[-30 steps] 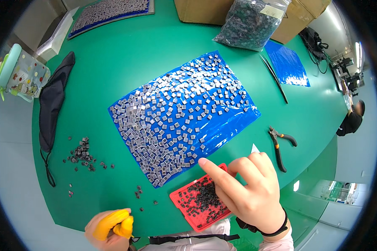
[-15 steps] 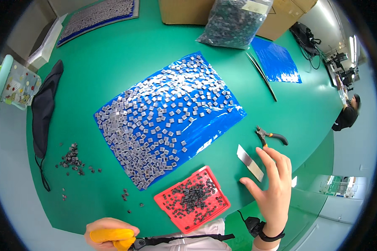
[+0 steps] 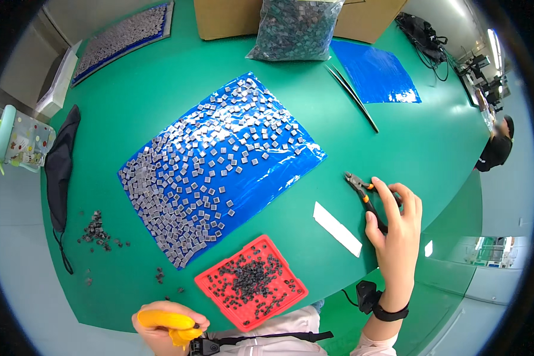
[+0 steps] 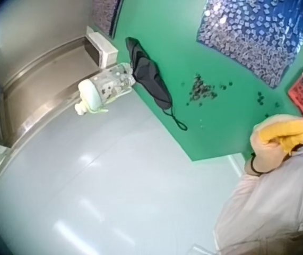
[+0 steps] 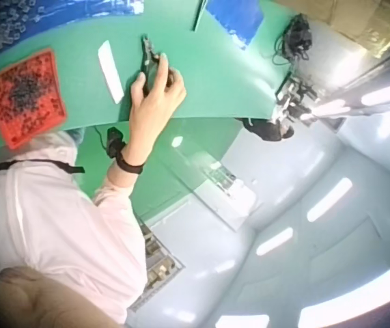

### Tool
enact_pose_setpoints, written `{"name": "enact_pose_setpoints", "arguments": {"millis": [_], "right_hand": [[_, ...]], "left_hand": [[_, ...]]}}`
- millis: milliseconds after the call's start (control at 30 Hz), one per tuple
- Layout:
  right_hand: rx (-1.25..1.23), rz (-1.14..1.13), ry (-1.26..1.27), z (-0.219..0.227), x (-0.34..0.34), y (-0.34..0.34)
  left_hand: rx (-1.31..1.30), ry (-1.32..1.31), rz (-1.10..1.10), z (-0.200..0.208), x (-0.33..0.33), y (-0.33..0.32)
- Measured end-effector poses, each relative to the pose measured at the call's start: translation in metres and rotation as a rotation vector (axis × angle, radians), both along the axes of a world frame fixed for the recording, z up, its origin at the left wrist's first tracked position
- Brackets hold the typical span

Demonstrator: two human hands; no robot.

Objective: The person uses pliers to manipulate small black components held with a yellow finger grip, then places them onto a blue sheet covered with silver square parts. The person repeatedly picks up components from a red tray and uses the pliers to adjust or cut them before arranging them on the sheet.

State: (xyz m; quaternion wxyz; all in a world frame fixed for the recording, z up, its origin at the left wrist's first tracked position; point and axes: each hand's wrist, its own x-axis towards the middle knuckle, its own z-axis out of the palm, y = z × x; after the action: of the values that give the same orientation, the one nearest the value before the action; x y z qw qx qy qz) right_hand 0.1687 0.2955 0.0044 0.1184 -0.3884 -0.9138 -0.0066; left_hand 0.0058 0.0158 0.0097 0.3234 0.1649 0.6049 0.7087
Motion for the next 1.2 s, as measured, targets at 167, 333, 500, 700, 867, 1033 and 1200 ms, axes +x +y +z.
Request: {"name": "enact_pose_setpoints", "arguments": {"millis": [167,333,500,700,867,1033,1200], "right_hand": [[-0.2,-0.076,0.22,0.0,0.0,0.004],[-0.796,0.038,0.676,0.014,0.028,-0.002],[-0.802,0.214,0.737,0.028,0.023,-0.051],[-0.709,0.513,0.438,0.022,-0.009,-0.082],[-0.653,0.553,0.411,0.016,-0.018,-0.09],[-0.553,0.55,0.418,0.016,-0.023,-0.091],[-0.537,0.541,0.396,0.017,-0.022,-0.094]], "left_hand": [[0.058,-0.026,0.038,-0.026,0.013,-0.007],[0.047,0.012,-0.034,-0.028,0.012,0.001],[0.1,-0.113,-0.006,-0.024,0.016,0.005],[0.221,-0.211,0.149,-0.04,0.037,0.006],[0.048,-0.113,0.154,-0.041,0.037,-0.002],[0.001,-0.112,0.156,-0.039,0.035,-0.004],[-0.002,-0.054,0.127,-0.033,0.032,-0.004]]}}
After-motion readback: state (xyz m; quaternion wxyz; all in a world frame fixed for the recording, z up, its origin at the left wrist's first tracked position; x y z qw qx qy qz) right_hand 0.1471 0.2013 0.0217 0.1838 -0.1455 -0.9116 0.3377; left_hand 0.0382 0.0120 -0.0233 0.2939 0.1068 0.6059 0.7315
